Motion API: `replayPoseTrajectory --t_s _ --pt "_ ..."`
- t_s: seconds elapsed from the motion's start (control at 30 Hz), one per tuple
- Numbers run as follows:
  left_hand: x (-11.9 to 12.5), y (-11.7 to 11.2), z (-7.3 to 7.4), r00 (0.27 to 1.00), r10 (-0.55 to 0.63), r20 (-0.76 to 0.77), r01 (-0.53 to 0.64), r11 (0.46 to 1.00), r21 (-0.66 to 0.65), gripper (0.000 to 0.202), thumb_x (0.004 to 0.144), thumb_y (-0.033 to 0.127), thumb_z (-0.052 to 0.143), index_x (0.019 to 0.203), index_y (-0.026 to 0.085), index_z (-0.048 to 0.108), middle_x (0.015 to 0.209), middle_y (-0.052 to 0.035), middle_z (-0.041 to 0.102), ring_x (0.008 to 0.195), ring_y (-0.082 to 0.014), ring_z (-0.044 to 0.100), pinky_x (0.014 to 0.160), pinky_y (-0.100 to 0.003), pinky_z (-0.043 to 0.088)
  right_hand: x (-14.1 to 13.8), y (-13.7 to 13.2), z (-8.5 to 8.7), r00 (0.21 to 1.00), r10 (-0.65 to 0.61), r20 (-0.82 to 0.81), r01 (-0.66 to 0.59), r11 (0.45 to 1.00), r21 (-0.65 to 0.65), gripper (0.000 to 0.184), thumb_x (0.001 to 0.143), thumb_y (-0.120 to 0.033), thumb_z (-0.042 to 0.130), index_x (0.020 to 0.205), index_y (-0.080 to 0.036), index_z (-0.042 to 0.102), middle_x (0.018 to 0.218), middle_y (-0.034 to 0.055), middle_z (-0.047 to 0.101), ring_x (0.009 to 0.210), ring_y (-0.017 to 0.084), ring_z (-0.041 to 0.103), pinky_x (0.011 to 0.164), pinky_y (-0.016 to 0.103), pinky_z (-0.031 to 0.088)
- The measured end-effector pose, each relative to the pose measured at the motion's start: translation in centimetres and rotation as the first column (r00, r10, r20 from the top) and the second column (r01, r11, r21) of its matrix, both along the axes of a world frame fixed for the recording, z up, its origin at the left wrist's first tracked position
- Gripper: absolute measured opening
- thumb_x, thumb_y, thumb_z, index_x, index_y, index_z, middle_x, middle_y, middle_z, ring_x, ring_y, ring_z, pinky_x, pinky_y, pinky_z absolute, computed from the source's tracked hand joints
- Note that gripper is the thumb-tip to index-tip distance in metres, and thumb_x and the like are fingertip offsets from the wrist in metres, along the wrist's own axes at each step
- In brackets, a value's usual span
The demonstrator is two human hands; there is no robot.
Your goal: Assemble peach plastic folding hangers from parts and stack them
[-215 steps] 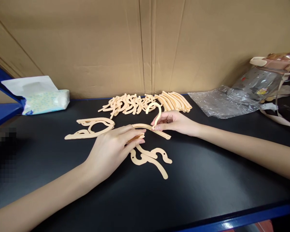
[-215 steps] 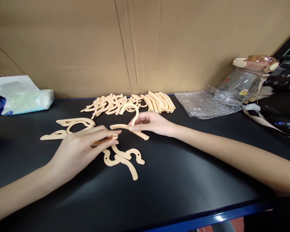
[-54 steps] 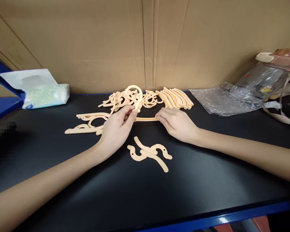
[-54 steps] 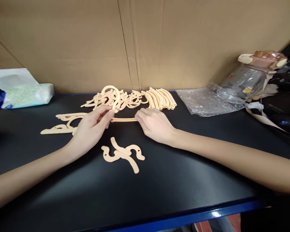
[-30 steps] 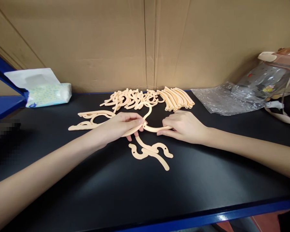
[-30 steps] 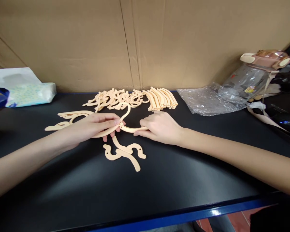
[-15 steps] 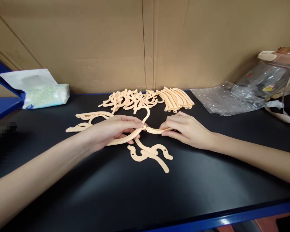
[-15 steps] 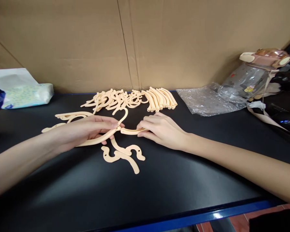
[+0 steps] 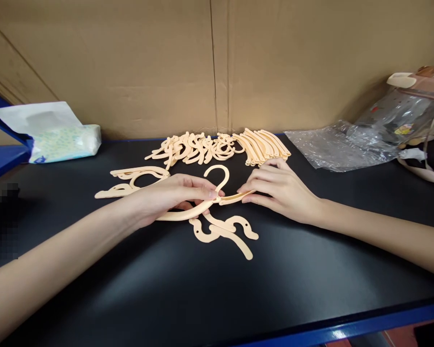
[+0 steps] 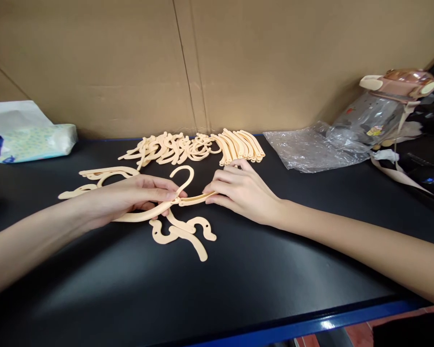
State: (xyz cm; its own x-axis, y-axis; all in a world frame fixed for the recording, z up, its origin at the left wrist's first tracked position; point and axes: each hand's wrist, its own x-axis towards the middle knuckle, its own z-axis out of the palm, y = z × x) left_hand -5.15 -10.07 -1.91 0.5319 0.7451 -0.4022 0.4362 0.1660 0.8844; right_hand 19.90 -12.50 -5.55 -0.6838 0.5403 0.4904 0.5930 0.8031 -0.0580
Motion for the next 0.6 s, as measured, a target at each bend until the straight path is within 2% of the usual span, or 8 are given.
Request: replayPoseTrajectory --t_s 0.17,0.4,0.6 --pt "0.04 -0.02 0.39 0.999 -0.036 -0.027 0.034 0.997 -0.064 0.022 0.078 0.041 0.071 0.087 0.021 0.072 0.069 0.0032 0.062 0.061 -0.0075 0.058 0.055 -0.015 0.044 -0.04 -0.03 -0.14 1.000 0.021 -0.021 -0.020 0.998 0.065 0.019 0.095 -0.032 0.055 0.096 -0.019 0.069 0.081 -0.0007 0.066 0.075 0.013 0.056 0.082 0.031 0.033" --pt "-0.08 0.07 0.15 0.999 -0.047 0.023 0.047 0.999 -0.009 0.021 0.079 0.041 0.070 0.085 0.021 0.067 0.071 0.0045 0.060 0.062 -0.0067 0.057 0.055 -0.016 0.041 -0.09 -0.58 -0.05 1.000 -0.001 -0.016 0.004 0.982 0.187 0.022 0.096 -0.033 0.055 0.100 -0.016 0.069 0.080 0.0006 0.068 0.071 0.013 0.055 0.073 0.030 0.033" --pt "-0.08 0.01 0.32 0.996 -0.086 0.007 0.086 0.996 0.026 0.025 0.075 0.042 0.072 0.079 0.019 0.063 0.075 0.0024 0.065 0.068 -0.0105 0.061 0.060 -0.020 0.042 -0.18 -0.69 0.15 1.000 -0.018 -0.005 0.019 0.986 0.163 0.021 0.096 -0.033 0.053 0.093 -0.017 0.068 0.080 0.0001 0.068 0.073 0.013 0.056 0.073 0.030 0.031"
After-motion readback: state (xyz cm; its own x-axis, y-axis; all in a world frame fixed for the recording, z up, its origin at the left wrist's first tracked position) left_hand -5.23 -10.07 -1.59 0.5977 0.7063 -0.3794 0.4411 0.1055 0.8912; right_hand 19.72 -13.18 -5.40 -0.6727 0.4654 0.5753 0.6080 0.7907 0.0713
